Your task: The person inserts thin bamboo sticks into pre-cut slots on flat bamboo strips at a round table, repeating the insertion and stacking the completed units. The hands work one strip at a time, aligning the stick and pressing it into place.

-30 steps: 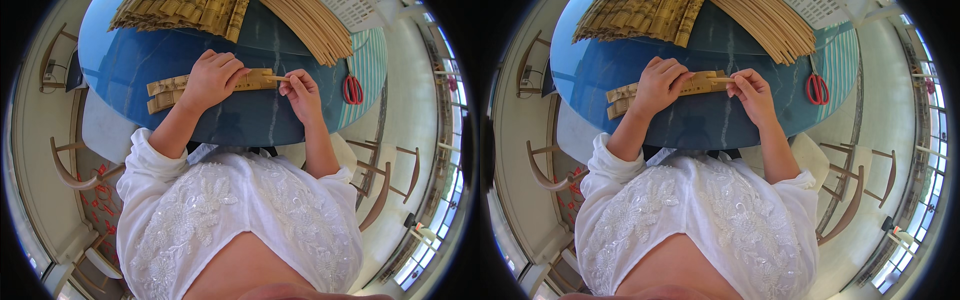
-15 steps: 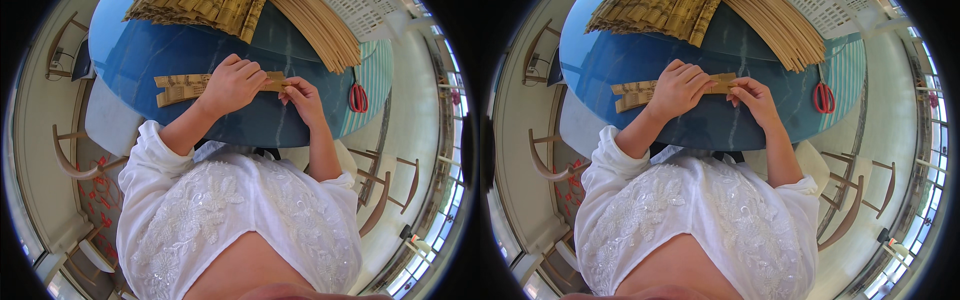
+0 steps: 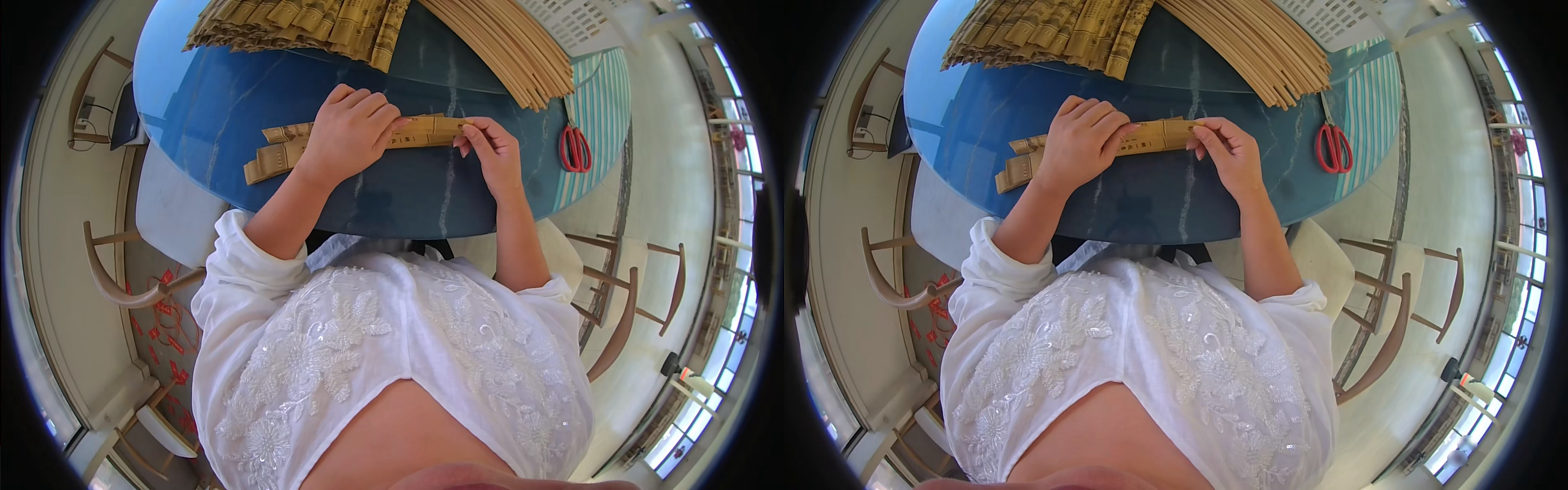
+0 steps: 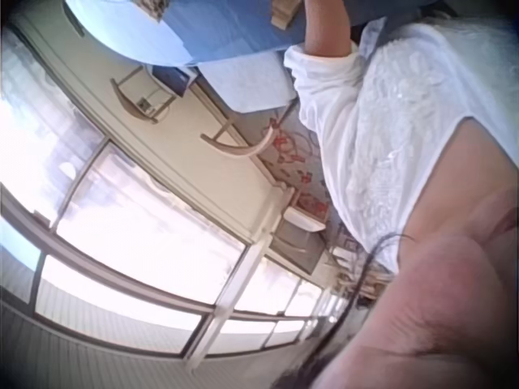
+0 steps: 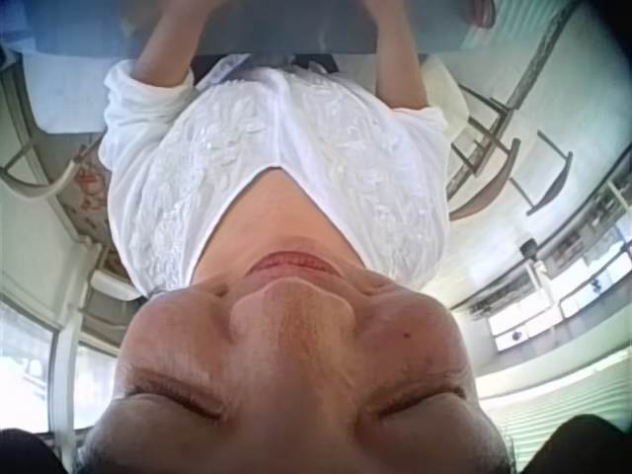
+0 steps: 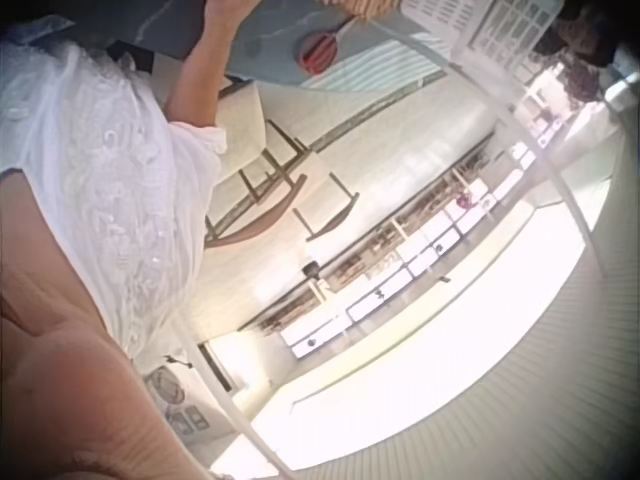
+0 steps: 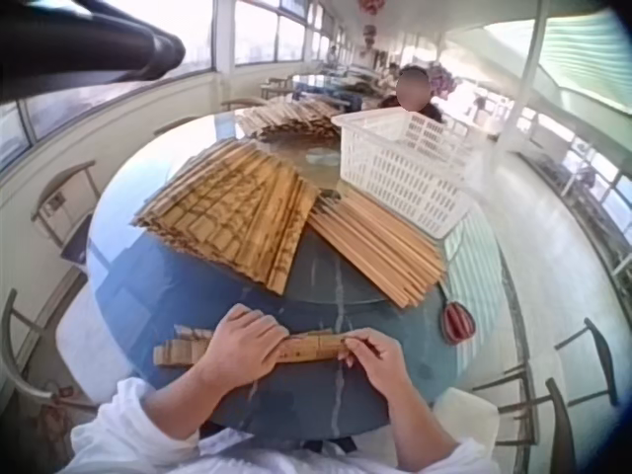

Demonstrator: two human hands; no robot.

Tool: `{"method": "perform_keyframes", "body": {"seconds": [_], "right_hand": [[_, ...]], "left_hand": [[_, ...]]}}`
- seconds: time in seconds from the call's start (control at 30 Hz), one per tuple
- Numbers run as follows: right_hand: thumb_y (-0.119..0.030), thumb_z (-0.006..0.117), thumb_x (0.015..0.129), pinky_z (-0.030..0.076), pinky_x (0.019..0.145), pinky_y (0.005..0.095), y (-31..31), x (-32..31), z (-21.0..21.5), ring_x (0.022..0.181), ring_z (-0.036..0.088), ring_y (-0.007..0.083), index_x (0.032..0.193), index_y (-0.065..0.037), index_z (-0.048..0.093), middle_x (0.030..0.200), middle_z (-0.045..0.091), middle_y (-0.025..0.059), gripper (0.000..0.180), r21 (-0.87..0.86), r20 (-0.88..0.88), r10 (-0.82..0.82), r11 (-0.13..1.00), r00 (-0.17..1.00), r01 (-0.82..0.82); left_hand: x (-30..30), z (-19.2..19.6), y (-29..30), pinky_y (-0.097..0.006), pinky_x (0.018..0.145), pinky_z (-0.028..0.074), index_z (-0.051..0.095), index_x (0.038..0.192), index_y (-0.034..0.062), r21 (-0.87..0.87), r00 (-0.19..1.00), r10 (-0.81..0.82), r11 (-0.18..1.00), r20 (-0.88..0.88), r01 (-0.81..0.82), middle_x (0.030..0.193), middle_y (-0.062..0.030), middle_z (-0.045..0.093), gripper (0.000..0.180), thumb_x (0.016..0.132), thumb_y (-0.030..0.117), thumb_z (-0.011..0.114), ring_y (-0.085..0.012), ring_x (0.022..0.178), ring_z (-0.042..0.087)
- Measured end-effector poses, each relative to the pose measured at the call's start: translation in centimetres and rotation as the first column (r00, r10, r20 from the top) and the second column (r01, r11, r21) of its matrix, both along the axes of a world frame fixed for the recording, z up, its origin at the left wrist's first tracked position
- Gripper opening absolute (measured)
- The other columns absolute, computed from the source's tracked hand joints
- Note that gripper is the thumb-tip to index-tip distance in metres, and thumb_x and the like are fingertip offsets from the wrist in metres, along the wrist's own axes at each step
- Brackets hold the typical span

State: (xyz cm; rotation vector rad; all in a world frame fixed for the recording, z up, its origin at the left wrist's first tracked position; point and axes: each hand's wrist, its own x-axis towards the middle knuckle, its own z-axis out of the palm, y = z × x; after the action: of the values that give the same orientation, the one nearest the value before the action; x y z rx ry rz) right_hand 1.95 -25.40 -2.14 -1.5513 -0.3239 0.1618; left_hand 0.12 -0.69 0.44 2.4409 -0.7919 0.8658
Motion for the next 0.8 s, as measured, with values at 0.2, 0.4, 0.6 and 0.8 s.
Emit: {"method": "perform_keyframes", "body": {"seconds": [0.2, 0.4, 0.6, 0.8], "right_hand": [[-0.01, 0.068, 0.091, 0.046, 0.059, 0.0203, -0.4, 0.0, 0.9, 0.063, 0.055, 0.0078, 0.104, -0.004, 0.069, 0.077, 0.065, 0.0023, 0.015, -0.237, 0.262, -0.252, 0.919, 0.931, 0.316], [-0.017, 0.075, 0.082, 0.05, 0.071, 0.0335, -4.4, 4.0, 1.8, 0.087, 0.058, 0.0233, 0.104, -0.013, 0.069, 0.092, 0.058, 0.0045, 0.023, -0.439, 0.861, -0.07, 0.397, 0.504, 0.806], [-0.018, 0.075, 0.081, 0.051, 0.077, 0.0378, -4.8, 5.4, 0.5, 0.092, 0.058, 0.0263, 0.099, -0.011, 0.068, 0.097, 0.058, 0.0048, 0.02, -0.455, 0.862, -0.05, 0.366, 0.505, 0.812], [-0.016, 0.07, 0.088, 0.05, 0.073, 0.0317, -4.7, 4.8, 0.9, 0.078, 0.058, 0.0205, 0.095, -0.006, 0.064, 0.083, 0.059, 0.0057, 0.013, -0.272, 0.847, -0.291, 0.484, 0.446, 0.832]], "left_hand": [[0.3, -0.2, 0.0, -0.033, 0.069, 0.043, 0.062, 0.079, 0.0085, -0.012, 1.0, 0.002, 1.0, 0.011, -0.002, 0.074, -0.0022, 0.059, 0.012, 0.082, 0.015, 0.072, -0.0205, 0.069, 0.058], [0.5, -0.4, 0.5, -0.033, 0.066, 0.044, 0.062, 0.081, 0.0076, 0.014, 0.999, 0.04, 0.999, -0.012, -0.04, 0.075, -0.0033, 0.06, 0.012, 0.083, 0.014, 0.071, -0.0225, 0.068, 0.058], [0.8, -0.9, 0.6, -0.034, 0.064, 0.044, 0.062, 0.082, 0.0067, 0.011, 0.997, 0.014, 1.0, -0.07, -0.013, 0.075, -0.0046, 0.061, 0.011, 0.084, 0.014, 0.07, -0.0231, 0.067, 0.058], [0.8, -1.3, 0.9, -0.034, 0.062, 0.044, 0.062, 0.081, 0.0063, -0.06, 0.993, -0.016, 0.998, -0.114, 0.009, 0.075, -0.0051, 0.061, 0.012, 0.085, 0.014, 0.069, -0.0241, 0.065, 0.058]]}}
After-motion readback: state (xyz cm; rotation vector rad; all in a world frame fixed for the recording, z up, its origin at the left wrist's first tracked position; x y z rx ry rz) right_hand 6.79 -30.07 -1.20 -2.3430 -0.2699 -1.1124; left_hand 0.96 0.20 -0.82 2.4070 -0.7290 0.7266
